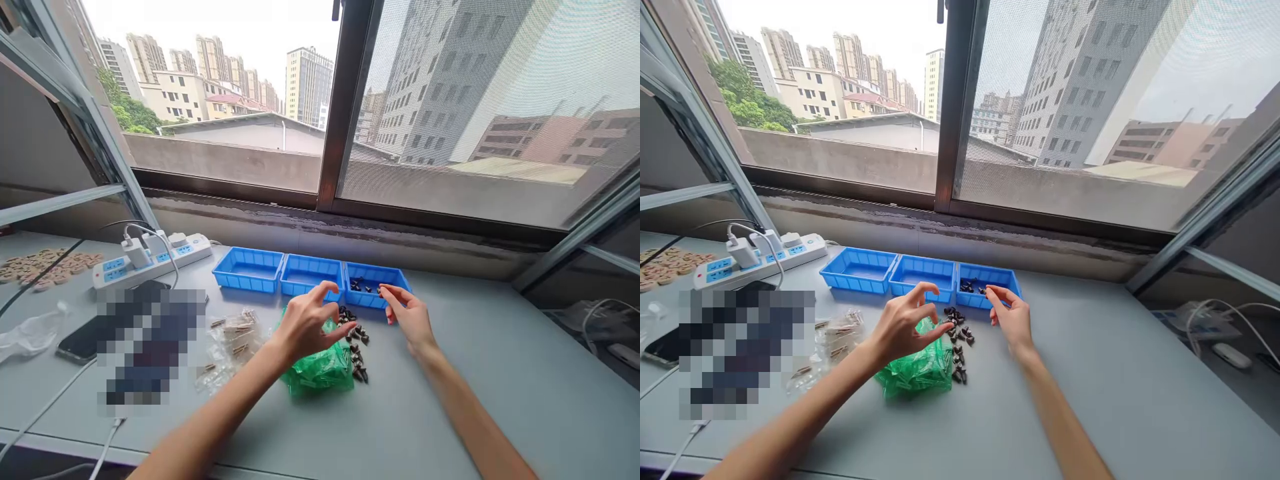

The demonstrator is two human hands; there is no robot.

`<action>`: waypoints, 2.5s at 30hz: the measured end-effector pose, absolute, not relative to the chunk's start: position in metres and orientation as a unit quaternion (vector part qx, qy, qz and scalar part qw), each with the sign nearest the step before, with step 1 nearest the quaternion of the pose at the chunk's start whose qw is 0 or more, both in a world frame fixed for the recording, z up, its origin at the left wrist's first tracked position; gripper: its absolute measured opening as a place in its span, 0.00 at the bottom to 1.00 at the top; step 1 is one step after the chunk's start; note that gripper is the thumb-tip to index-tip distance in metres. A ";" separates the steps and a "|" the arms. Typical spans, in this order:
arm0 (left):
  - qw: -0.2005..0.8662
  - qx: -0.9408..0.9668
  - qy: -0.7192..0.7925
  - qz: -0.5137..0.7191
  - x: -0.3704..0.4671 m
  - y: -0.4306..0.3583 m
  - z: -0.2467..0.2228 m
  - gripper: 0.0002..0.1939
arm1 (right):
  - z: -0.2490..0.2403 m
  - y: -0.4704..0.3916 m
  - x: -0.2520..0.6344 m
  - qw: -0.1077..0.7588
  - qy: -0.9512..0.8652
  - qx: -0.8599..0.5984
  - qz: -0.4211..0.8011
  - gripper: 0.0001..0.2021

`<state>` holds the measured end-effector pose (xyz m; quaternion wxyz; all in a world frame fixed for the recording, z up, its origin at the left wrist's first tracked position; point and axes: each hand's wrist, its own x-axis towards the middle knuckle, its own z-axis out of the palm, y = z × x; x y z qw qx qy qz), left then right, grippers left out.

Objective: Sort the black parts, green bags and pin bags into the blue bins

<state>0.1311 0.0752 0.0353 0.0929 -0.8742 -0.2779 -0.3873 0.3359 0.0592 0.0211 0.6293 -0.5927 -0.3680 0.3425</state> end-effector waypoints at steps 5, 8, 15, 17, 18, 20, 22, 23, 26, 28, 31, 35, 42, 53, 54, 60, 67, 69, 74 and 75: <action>0.101 -0.885 -0.274 -0.362 0.132 0.073 0.037 0.18 | 0.021 0.059 0.336 0.627 -0.373 -0.598 0.332 0.26; 0.093 -0.889 -0.287 -0.345 0.130 0.075 0.036 0.15 | 0.021 0.060 0.337 0.621 -0.379 -0.604 0.326 0.26; 0.091 -0.900 -0.287 -0.316 0.128 0.080 0.034 0.15 | 0.019 0.059 0.343 0.607 -0.402 -0.619 0.295 0.23; 0.094 -0.903 -0.285 -0.309 0.128 0.081 0.034 0.16 | 0.018 0.059 0.345 0.603 -0.408 -0.623 0.286 0.21; 0.094 -0.904 -0.284 -0.305 0.128 0.082 0.034 0.16 | 0.017 0.059 0.347 0.599 -0.415 -0.626 0.278 0.20; 0.096 -0.906 -0.285 -0.297 0.127 0.082 0.034 0.17 | 0.016 0.058 0.348 0.585 -0.437 -0.636 0.251 0.18; 0.097 -0.908 -0.287 -0.290 0.127 0.082 0.035 0.17 | 0.015 0.058 0.349 0.568 -0.464 -0.645 0.213 0.18; 0.097 -0.909 -0.288 -0.286 0.127 0.082 0.035 0.17 | 0.015 0.057 0.348 0.562 -0.476 -0.648 0.198 0.18; 0.097 -0.911 -0.289 -0.279 0.127 0.082 0.035 0.17 | 0.016 0.056 0.346 0.559 -0.484 -0.647 0.188 0.20; 0.098 -0.911 -0.289 -0.277 0.127 0.082 0.034 0.17 | 0.018 0.056 0.345 0.570 -0.470 -0.643 0.203 0.22; 0.098 -0.911 -0.288 -0.278 0.127 0.082 0.034 0.17 | 0.020 0.056 0.343 0.593 -0.440 -0.635 0.227 0.25; 0.097 -0.911 -0.285 -0.282 0.127 0.083 0.034 0.18 | 0.020 0.057 0.345 0.604 -0.429 -0.630 0.232 0.25; 0.095 -0.908 -0.286 -0.289 0.127 0.085 0.036 0.16 | 0.022 0.057 0.348 0.612 -0.461 -0.596 0.241 0.22; 0.081 -0.914 -0.308 -0.252 0.129 0.085 0.037 0.21 | 0.041 0.036 0.349 0.275 -0.697 -0.610 0.258 0.06; 0.079 -0.915 -0.307 -0.248 0.130 0.084 0.037 0.21 | 0.042 0.035 0.349 0.247 -0.704 -0.618 0.248 0.05; 0.074 -0.923 -0.293 -0.238 0.132 0.079 0.034 0.20 | 0.042 0.033 0.346 0.195 -0.721 -0.630 0.214 0.05; 0.071 -0.924 -0.283 -0.249 0.132 0.076 0.036 0.19 | 0.039 0.032 0.342 0.190 -0.725 -0.626 0.217 0.04; 0.072 -0.922 -0.271 -0.268 0.133 0.076 0.035 0.18 | 0.040 0.032 0.342 0.197 -0.722 -0.623 0.228 0.03; 0.082 -0.913 -0.218 -0.334 0.135 0.075 0.033 0.21 | 0.044 0.030 0.339 0.291 -0.688 -0.584 0.317 0.04; 0.085 -0.911 -0.210 -0.345 0.136 0.075 0.033 0.22 | 0.046 0.030 0.336 0.312 -0.678 -0.573 0.339 0.05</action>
